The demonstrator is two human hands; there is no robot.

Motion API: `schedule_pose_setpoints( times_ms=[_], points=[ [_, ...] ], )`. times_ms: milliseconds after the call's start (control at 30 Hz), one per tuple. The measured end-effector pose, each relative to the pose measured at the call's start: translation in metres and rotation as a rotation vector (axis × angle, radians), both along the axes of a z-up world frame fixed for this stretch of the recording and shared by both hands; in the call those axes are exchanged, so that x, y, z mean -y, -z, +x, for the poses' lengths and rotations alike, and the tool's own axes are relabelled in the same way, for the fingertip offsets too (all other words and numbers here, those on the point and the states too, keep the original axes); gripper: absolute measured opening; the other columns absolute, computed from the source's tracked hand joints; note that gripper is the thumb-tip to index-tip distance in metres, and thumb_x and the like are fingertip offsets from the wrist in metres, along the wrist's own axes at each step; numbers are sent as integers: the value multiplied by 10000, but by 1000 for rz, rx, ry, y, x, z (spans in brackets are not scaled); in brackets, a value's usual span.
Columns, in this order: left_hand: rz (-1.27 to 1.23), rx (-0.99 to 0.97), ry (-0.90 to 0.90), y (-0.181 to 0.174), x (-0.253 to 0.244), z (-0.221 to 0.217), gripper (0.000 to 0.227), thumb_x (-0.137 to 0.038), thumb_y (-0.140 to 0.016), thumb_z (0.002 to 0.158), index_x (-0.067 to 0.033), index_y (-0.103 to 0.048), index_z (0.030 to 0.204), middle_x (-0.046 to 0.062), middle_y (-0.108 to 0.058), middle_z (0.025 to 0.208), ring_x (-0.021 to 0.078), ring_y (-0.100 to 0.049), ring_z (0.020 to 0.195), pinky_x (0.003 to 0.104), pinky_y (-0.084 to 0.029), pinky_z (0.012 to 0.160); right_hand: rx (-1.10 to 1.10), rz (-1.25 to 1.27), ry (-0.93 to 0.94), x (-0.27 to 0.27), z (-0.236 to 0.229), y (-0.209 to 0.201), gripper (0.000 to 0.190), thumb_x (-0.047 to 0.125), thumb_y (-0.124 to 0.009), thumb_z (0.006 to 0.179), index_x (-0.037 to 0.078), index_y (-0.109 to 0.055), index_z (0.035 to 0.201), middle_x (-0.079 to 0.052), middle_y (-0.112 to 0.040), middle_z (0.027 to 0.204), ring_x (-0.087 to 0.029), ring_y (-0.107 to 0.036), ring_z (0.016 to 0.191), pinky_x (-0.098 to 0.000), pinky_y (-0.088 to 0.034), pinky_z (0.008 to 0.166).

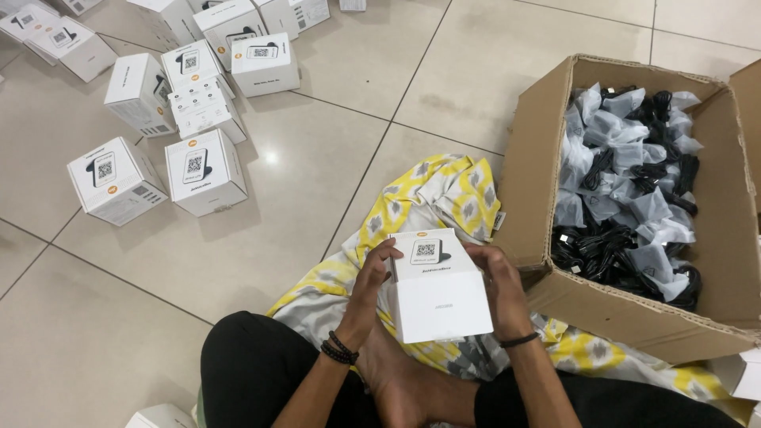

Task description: The person packs electronic components and cables into individual product boxes.

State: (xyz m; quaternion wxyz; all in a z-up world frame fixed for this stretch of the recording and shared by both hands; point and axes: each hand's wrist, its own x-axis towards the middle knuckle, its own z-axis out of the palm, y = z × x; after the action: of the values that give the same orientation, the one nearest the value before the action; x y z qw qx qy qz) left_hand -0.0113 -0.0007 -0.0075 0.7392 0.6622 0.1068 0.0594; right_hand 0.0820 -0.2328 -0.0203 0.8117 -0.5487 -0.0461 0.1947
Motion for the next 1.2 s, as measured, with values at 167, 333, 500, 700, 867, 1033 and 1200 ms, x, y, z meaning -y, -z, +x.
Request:
schedule_pose_setpoints(
  times_ms=[167, 333, 500, 700, 867, 1033, 1200],
  points=[
    [426, 56, -37, -1, 22, 4, 646, -172, -744, 865, -59, -429, 1417, 174, -329, 1604, 337, -336, 1498, 429, -321, 1206, 178, -633, 34, -30, -18, -12, 574, 221, -743, 846, 86, -501, 1349, -115, -568, 1396, -245, -580, 1250, -383, -487, 1034],
    [596, 55, -157, 45, 45, 10, 792, -128, -711, 910, -31, -260, 1554, 225, -284, 1625, 379, -272, 1515, 444, -262, 1219, 342, -621, 99, -32, -16, 46, 649, 242, -723, 899, 76, -436, 1457, -164, -525, 1453, -292, -497, 1367, -407, -402, 1131],
    [437, -23, -112, 53, 43, 12, 764, -242, -591, 992, -62, -187, 1615, 206, -283, 1668, 346, -296, 1535, 426, -272, 1225, 294, -635, 65, -28, -13, 46, 671, 267, -661, 980, 94, -341, 1543, -155, -413, 1556, -289, -409, 1438, -397, -350, 1163],
    [408, -966, 164, -121, 40, -12, 689, -512, -298, 1069, -413, -83, 1716, 206, -421, 1576, 356, -435, 1429, 399, -272, 1230, -182, -133, -27, -21, -18, -4, 687, 199, -558, 937, 183, -327, 1583, -65, -409, 1596, -236, -440, 1416, -359, -365, 1133],
    [-49, 178, 39, -76, 32, -20, 664, -465, -267, 1088, -34, -375, 1581, 113, -293, 1716, 259, -251, 1585, 350, -197, 1251, -199, 13, -145, -5, -21, -80, 595, 349, -528, 985, 59, -478, 1502, -98, -498, 1572, -224, -431, 1459, -357, -335, 1175],
    [-105, 132, 48, -103, 39, -25, 660, -465, -230, 1085, -48, -412, 1563, 88, -363, 1688, 235, -267, 1585, 342, -194, 1261, -142, -10, -122, 0, -35, -109, 658, 463, -537, 956, 48, -522, 1466, -92, -514, 1554, -227, -425, 1464, -384, -315, 1182],
    [94, 96, 1, -115, 46, -28, 671, -484, -202, 1094, -65, -524, 1508, 57, -483, 1643, 238, -405, 1551, 347, -253, 1270, -157, -86, -91, -4, -41, -120, 622, 475, -537, 947, 43, -603, 1390, -94, -541, 1542, -220, -429, 1462, -386, -316, 1176]
  ],
)
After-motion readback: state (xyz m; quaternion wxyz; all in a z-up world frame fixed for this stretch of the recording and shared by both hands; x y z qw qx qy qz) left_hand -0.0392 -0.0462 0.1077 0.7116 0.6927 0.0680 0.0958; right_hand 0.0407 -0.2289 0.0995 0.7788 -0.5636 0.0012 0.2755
